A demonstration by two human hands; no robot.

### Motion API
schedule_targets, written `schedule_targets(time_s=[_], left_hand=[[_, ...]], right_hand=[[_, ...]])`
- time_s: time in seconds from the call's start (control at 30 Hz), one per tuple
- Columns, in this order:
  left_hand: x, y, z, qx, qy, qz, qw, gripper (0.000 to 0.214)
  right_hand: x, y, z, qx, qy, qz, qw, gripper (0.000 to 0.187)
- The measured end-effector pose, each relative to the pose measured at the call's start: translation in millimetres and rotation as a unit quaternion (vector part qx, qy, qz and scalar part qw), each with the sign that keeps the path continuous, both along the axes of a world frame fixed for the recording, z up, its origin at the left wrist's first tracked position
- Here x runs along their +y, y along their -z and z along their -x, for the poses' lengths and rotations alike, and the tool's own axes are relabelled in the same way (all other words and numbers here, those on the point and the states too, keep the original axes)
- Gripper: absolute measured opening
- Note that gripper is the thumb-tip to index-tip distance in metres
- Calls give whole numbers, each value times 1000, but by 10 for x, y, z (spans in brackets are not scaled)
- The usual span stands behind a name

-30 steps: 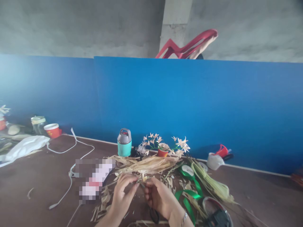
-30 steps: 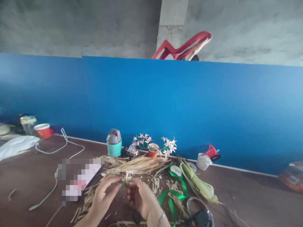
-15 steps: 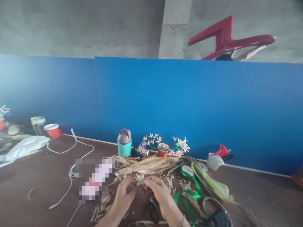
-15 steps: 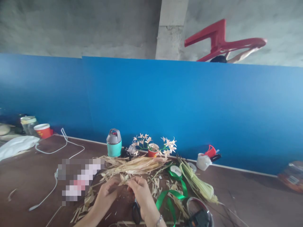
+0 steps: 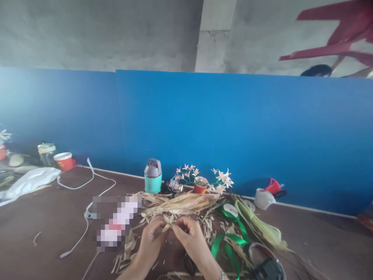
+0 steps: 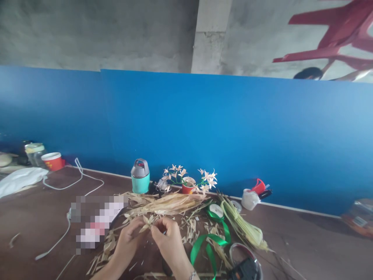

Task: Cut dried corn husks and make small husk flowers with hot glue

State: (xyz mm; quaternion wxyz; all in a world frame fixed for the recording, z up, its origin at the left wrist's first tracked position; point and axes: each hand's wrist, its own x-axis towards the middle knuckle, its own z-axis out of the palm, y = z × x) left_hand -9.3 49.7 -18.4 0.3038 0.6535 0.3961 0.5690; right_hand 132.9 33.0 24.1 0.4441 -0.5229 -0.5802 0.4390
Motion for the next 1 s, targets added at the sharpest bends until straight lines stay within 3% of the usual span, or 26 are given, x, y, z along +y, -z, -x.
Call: schedule_targets(time_s=[0.43,0.5,0.67,1.0], left_hand=[[-22,2,22,-3,-40,13,999,18],[-34,-14,25,-5,-54,35,998,18],[-42,5,0,-49,-31,93,994,24],[13,10,19,2,-23,65,998,12]], right_hand=[[-2,26,21,49,17,-27,998,8],[-8,17,52,77,35,-8,996,12],[6,27,107,139,25,119,983,24],[38,79,45,142,31,114,983,11]])
